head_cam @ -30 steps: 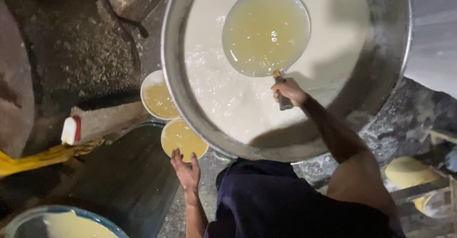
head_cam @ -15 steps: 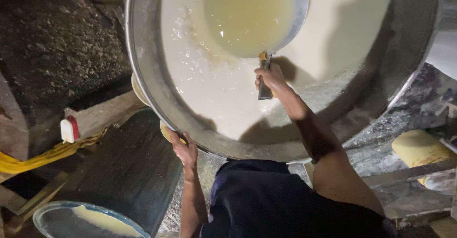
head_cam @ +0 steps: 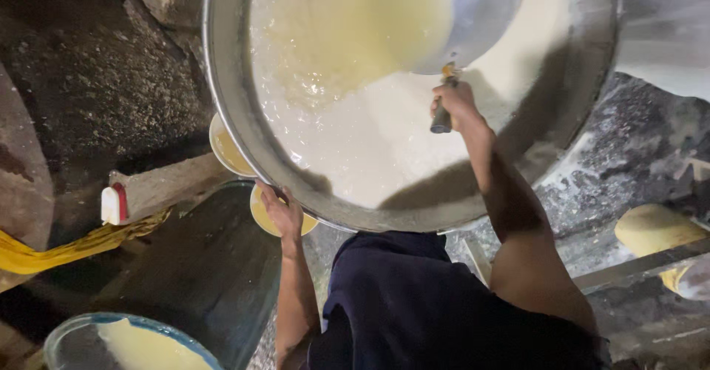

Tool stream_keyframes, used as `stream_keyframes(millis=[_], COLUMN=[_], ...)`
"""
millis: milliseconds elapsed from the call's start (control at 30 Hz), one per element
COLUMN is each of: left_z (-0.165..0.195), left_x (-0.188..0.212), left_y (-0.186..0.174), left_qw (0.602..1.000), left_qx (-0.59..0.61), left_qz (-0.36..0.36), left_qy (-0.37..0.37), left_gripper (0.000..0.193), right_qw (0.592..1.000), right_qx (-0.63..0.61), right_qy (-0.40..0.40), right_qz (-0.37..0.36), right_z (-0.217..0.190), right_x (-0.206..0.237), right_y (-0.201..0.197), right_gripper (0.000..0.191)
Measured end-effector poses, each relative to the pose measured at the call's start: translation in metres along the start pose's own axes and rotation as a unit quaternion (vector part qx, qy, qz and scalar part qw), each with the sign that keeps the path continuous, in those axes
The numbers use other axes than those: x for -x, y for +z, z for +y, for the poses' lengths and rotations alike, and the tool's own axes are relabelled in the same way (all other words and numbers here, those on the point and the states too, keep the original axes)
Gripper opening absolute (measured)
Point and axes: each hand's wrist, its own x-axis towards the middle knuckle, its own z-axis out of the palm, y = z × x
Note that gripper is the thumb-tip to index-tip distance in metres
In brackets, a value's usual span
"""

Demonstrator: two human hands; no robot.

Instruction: The person stands over a large vat of white liquid and uses a wide metal ladle to scoop yellowish liquid from its surface, pouring each ladleful into buckets on the floor. They repeat the scooping and pouring cycle, steadying the buckets with the other hand, and at the end set the ladle on the vat rim and step away.

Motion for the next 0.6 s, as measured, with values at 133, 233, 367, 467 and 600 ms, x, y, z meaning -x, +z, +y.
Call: stream_keyframes(millis=[133, 233, 367, 467, 600], left_z=[-0.008, -0.024, -0.069, -0.118, -0.188], left_x=[0.004, 0.023, 0.075, 0.115, 0.175], left_y=[-0.008, -0.021, -0.029, -0.024, -0.010], left_qw=[0.990, 0.984, 0.997, 0.993, 0.960], left_qx=[0.116, 0.179, 0.080, -0.058, -0.131], left_qz=[0.015, -0.005, 0.015, -0.058, -0.185], left_qy=[0.073, 0.026, 0.015, -0.080, -0.166], left_gripper=[0.067, 0.063, 0.064, 0.065, 0.055], right_qw=[0.988, 0.905, 0.802, 0.750, 0.797], right_qx=[-0.013, -0.014, 0.154, 0.257, 0.077], right_qy=[-0.153, -0.425, -0.519, -0.505, -0.590], right_qz=[-0.022, 0.004, 0.252, 0.341, 0.099], right_z=[-0.015, -0.028, -0.045, -0.058, -0.053], right_x=[0.016, 0.036, 0.082, 0.151, 0.236], right_y=[-0.058, -0.091, -0.135, -0.144, -0.104], right_gripper=[0.011, 0.013, 0.031, 0.035, 0.057])
